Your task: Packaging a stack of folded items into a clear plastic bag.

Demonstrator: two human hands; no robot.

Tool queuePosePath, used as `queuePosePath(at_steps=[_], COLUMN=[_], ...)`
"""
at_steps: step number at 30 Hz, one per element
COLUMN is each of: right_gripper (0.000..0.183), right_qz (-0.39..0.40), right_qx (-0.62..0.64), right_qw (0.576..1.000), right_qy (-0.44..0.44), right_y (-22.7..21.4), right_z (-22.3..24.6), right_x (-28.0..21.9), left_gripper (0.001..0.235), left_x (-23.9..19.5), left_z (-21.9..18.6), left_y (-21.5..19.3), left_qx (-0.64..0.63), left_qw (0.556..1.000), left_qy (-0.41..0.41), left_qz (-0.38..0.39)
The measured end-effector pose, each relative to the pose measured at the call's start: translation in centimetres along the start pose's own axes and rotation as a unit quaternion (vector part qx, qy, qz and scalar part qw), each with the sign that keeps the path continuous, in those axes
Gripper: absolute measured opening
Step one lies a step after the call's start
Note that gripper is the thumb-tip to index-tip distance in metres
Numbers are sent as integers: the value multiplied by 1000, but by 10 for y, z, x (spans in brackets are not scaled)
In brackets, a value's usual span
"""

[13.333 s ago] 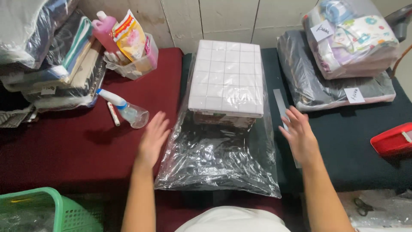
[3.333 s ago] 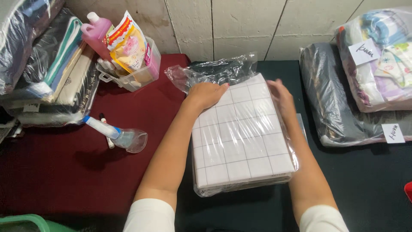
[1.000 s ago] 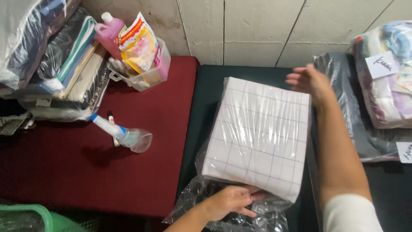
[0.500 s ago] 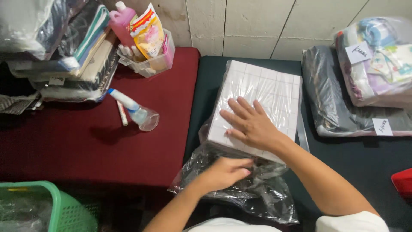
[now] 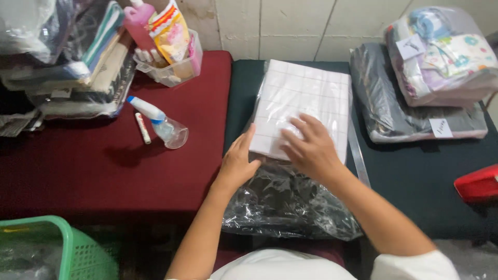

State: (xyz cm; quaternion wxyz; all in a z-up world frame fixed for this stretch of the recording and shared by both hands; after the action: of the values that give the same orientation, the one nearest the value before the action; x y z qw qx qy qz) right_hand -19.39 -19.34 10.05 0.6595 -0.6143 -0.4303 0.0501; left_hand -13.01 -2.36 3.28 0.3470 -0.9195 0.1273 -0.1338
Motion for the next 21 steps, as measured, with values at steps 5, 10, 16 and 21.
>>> queuePosePath(at_steps=[5,10,16,21], right_gripper=[64,90,59,77], right_qz=[-233,-164,-64,-97], right_qx=[54,185,282,261], right_qw=[922,828,751,798], right_qy=[305,503,594,535], right_y=[-41,22,68,60], right_z=[2,-9,-5,-9], right_x=[-119,-175,-210,-193], left_gripper=[90,89,93,89], left_x=[0,-10,-16,-20], left_z=[25,16,53,85], left_y=[19,22,27,54], left_qx=[-27,-11,-88,-128], left_qw=[999,997,981,965], left_qy=[-38,-7,-126,-220], left_qz=[1,-70,-116,-61])
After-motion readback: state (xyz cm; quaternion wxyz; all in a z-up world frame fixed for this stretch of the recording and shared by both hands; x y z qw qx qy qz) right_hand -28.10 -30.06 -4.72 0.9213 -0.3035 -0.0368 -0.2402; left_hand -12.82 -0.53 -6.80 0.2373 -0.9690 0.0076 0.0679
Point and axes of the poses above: each hand's wrist, its own x-axis towards the middle knuckle, its own y-axis out of the palm, z = x × y, the point moved 8 cm from there along x, towards the middle knuckle, and after that the axes turned 12 degrees about -y, right-handed, at the moved point
